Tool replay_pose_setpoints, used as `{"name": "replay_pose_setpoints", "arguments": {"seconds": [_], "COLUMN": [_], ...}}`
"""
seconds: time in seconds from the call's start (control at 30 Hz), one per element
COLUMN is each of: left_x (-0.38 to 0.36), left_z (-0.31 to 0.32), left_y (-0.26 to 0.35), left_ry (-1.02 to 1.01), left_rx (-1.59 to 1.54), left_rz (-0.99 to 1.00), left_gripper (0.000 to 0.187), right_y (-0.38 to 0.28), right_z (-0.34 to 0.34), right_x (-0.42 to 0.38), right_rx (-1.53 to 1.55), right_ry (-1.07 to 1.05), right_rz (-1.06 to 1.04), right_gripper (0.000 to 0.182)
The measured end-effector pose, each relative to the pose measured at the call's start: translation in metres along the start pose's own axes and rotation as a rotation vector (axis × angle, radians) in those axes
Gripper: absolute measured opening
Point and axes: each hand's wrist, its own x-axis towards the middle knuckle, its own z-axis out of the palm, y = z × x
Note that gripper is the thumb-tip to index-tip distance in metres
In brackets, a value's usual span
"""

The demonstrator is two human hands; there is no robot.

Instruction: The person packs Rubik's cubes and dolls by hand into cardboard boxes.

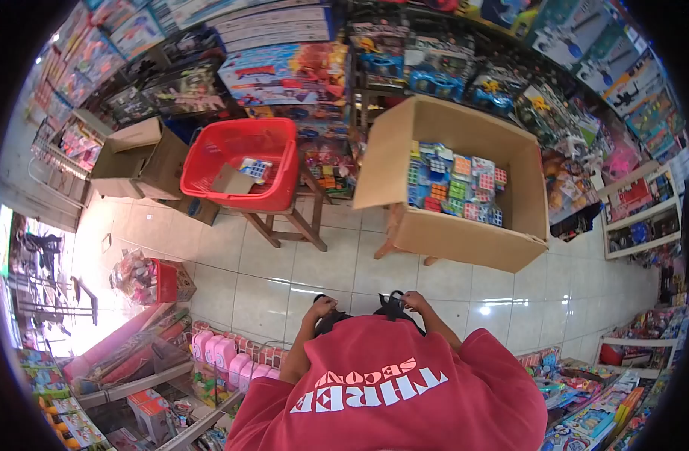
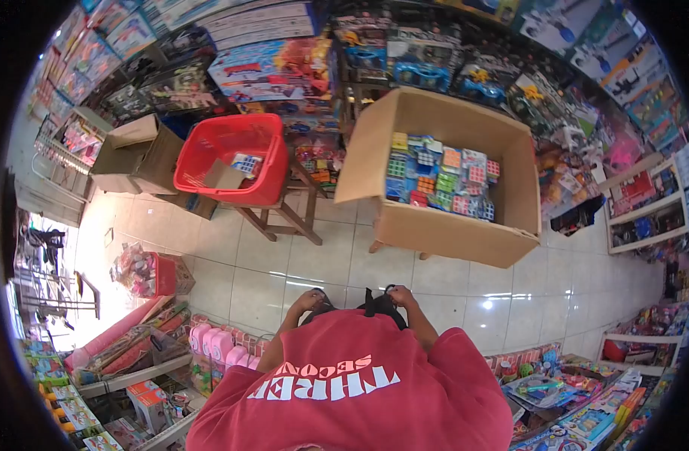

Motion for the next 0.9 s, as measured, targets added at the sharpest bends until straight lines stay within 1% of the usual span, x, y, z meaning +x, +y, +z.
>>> {"name": "replay_pose_setpoints", "arguments": {"seconds": [0.07, 0.1, 0.2, 0.3, 0.33, 0.43, 0.47, 0.57, 0.6, 0.67, 0.7, 0.77, 0.8, 0.9], "left_x": [-0.015, -0.027, -0.039, -0.059, -0.069, -0.099, -0.107, -0.122, -0.116, -0.123, -0.132, -0.145, -0.151, -0.161], "left_z": [-0.009, -0.034, -0.104, -0.144, -0.151, -0.172, -0.181, -0.209, -0.224, -0.251, -0.267, -0.298, -0.312, -0.356], "left_y": [0.025, -0.001, -0.025, -0.035, -0.035, -0.024, -0.019, 0.002, 0.004, 0.038, 0.061, 0.107, 0.128, 0.185], "left_ry": [0.11, 0.121, 0.293, 0.281, 0.302, 0.352, 0.368, 0.535, 0.574, 0.613, 0.639, 0.715, 0.754, 0.845], "left_rx": [-0.097, -0.133, -0.136, -0.095, -0.174, -0.288, -0.256, -0.373, -0.298, -0.289, -0.283, -0.318, -0.332, -0.309], "left_rz": [-0.045, -0.005, 0.08, 0.064, 0.123, 0.184, 0.192, 0.359, 0.448, 0.545, 0.594, 0.626, 0.639, 0.736], "left_gripper": [0.031, 0.031, 0.032, 0.035, 0.034, 0.032, 0.033, 0.026, 0.027, 0.028, 0.029, 0.028, 0.027, 0.026], "right_y": [-0.011, -0.032, -0.108, -0.155, -0.172, -0.221, -0.238, -0.307, -0.336, -0.393, -0.417, -0.466, -0.487, -0.542], "right_z": [0.006, 0.038, 0.097, 0.136, 0.146, 0.167, 0.171, 0.175, 0.172, 0.165, 0.162, 0.159, 0.155, 0.149], "right_x": [0.022, 0.003, 0.006, 0.016, 0.019, 0.028, 0.029, 0.013, 0.0, -0.033, -0.046, -0.066, -0.069, -0.077], "right_rx": [0.079, 0.021, -0.057, -0.167, -0.229, -0.24, -0.251, -0.3, -0.288, -0.265, -0.268, -0.273, -0.255, -0.214], "right_ry": [0.019, 0.051, 0.04, -0.005, -0.028, -0.113, -0.144, -0.261, -0.332, -0.479, -0.509, -0.574, -0.652, -0.765], "right_rz": [-0.072, -0.054, -0.152, -0.314, -0.342, -0.567, -0.632, -0.754, -0.725, -0.666, -0.649, -0.622, -0.59, -0.793], "right_gripper": [0.029, 0.029, 0.029, 0.029, 0.028, 0.02, 0.019, 0.022, 0.024, 0.027, 0.027, 0.027, 0.03, 0.031]}}
